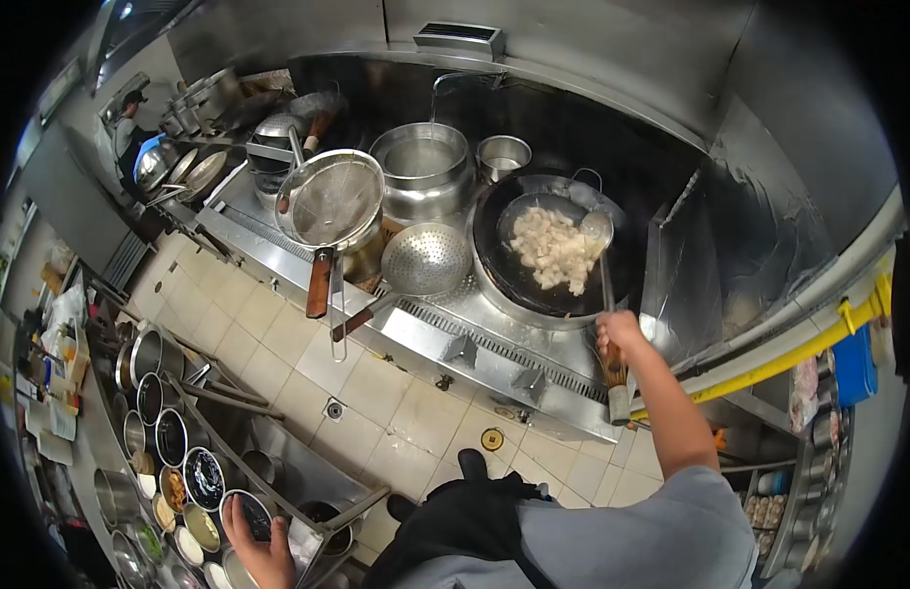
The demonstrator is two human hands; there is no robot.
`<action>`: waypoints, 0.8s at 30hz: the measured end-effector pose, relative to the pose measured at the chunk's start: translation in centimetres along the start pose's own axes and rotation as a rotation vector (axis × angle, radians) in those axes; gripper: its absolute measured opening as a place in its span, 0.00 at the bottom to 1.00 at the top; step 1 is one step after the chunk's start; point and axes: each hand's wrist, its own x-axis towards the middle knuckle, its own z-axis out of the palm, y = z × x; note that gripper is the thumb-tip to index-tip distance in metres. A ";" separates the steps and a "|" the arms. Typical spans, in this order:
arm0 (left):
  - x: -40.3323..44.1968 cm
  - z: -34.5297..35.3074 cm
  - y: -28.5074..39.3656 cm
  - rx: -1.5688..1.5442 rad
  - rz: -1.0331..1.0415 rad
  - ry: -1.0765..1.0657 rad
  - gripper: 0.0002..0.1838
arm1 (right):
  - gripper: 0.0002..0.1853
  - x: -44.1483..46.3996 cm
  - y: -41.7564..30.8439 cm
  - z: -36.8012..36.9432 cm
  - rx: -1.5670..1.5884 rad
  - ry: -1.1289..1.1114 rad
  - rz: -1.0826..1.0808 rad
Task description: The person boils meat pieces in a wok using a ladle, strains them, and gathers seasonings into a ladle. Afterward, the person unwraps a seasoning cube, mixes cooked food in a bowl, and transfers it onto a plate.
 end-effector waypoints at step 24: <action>3.5 6.9 7.4 -0.142 0.014 -0.213 0.35 | 0.13 -6.1 0.3 -3.3 -0.606 0.002 -0.460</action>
